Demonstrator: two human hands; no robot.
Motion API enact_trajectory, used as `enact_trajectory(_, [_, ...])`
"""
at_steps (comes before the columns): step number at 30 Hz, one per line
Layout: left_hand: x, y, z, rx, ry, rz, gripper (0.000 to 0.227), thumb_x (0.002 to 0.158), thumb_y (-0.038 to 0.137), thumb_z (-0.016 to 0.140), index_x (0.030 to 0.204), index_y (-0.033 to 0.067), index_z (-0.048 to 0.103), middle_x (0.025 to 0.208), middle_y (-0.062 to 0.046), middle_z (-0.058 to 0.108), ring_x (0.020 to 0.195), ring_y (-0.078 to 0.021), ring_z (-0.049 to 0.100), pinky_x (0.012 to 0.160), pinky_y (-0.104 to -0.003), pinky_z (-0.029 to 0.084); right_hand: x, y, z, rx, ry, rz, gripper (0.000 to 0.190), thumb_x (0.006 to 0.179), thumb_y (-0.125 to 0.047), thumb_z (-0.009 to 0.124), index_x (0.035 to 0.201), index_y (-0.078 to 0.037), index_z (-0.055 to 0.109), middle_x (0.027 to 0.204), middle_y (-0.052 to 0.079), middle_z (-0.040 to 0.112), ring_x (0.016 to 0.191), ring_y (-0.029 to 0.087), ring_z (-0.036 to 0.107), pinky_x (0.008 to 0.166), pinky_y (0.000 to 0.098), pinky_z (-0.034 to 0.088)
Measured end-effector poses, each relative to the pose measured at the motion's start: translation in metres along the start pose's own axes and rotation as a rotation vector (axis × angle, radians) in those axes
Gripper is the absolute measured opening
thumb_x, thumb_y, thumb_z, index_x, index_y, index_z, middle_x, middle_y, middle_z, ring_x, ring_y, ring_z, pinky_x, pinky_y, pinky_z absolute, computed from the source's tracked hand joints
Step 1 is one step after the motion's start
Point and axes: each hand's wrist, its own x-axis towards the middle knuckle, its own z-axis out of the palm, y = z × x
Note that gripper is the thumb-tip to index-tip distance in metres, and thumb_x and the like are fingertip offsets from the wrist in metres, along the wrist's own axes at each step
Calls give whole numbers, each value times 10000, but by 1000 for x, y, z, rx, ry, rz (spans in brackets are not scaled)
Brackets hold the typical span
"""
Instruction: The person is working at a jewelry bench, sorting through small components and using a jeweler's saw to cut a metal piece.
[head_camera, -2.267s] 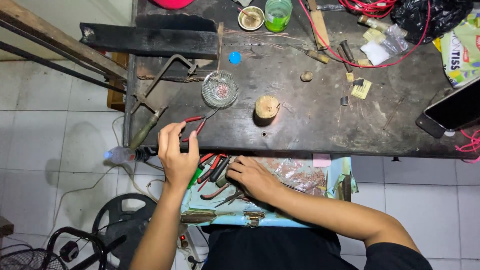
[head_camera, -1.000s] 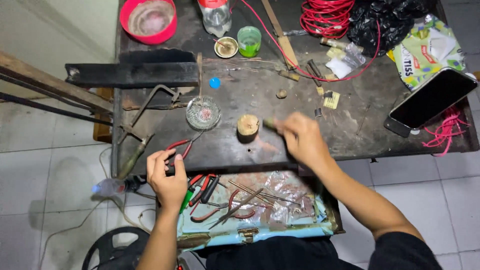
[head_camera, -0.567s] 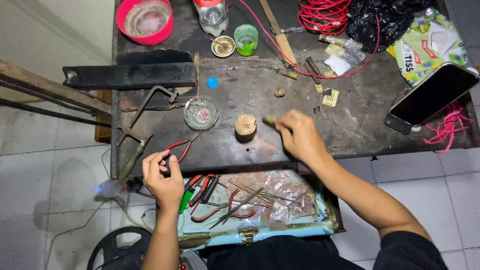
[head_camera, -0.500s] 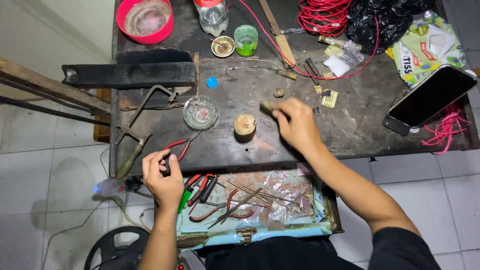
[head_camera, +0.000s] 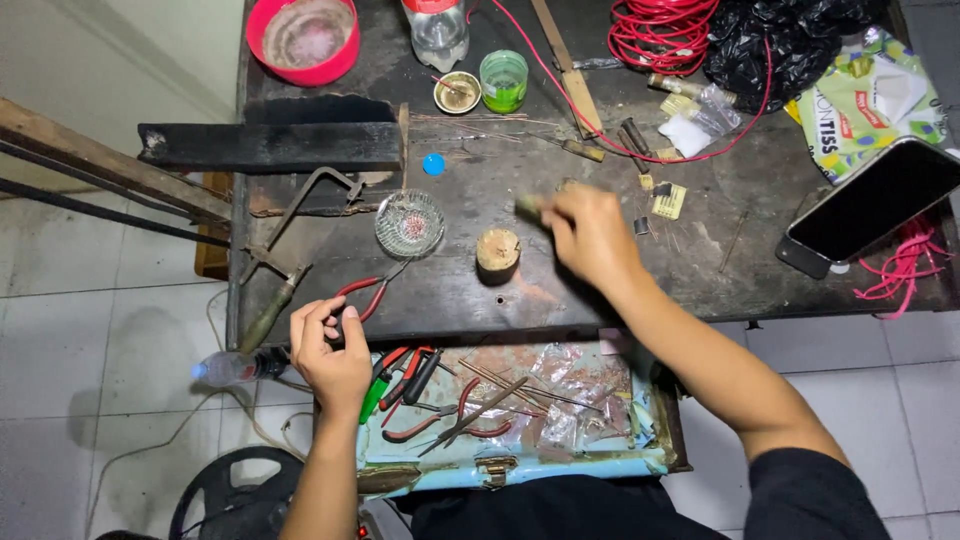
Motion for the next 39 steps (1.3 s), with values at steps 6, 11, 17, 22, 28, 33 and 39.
enact_trajectory(6, [-1, -1, -2, 30, 6, 49, 152, 875, -75, 723, 1000, 8, 749, 940, -100, 638, 701, -190, 550, 630, -284, 486, 62, 38, 39, -108, 156, -171, 76, 854, -19, 771, 882, -88, 787, 790, 112, 714, 819, 340, 715, 803, 397, 579])
enact_trajectory(11, [1, -4, -6, -38, 14, -2, 138, 901, -61, 709, 1023, -4, 742, 964, -120, 634, 741, -191, 566, 653, -272, 507, 55, 49, 47, -187, 23, -154, 103, 783, -8, 764, 837, -92, 788, 765, 117, 705, 816, 331, 701, 805, 410, 580])
enact_trajectory(17, [4, -3, -4, 7, 3, 34, 139, 881, -46, 727, 1003, 16, 749, 936, -95, 642, 699, -193, 574, 632, -275, 505, 48, 28, 23, -121, -62, -4, 165, 842, -80, 746, 999, -34, 772, 840, 169, 715, 874, 396, 709, 835, 467, 569])
enact_trajectory(22, [4, -3, -3, 26, -8, 34, 133, 883, -33, 732, 1001, 26, 750, 928, -84, 646, 681, -184, 561, 628, -281, 497, 45, 23, 13, -87, 1, -14, 240, 873, -72, 752, 1109, -26, 755, 909, 164, 715, 928, 387, 704, 868, 451, 561])
enact_trajectory(28, [6, -5, -4, 41, -5, 39, 134, 879, -34, 731, 996, 27, 754, 928, -88, 650, 668, -195, 568, 634, -294, 499, 49, 28, 13, -97, 8, -95, 183, 876, -67, 757, 1052, -23, 775, 887, 175, 689, 924, 395, 674, 881, 468, 539])
enact_trajectory(33, [5, -7, -4, 51, -4, 44, 140, 875, -27, 738, 997, 38, 758, 932, -82, 654, 668, -195, 572, 636, -297, 499, 53, 34, 28, -82, 64, -196, 142, 875, -42, 779, 1013, -64, 801, 861, 150, 690, 896, 370, 668, 873, 438, 545])
enact_trajectory(39, [4, -7, -6, 41, -22, 41, 140, 879, -40, 729, 1000, 26, 752, 947, -97, 653, 683, -199, 573, 643, -294, 499, 0, 7, 14, -141, -48, -202, 123, 948, -61, 684, 899, -70, 797, 774, 182, 662, 805, 381, 661, 799, 451, 556])
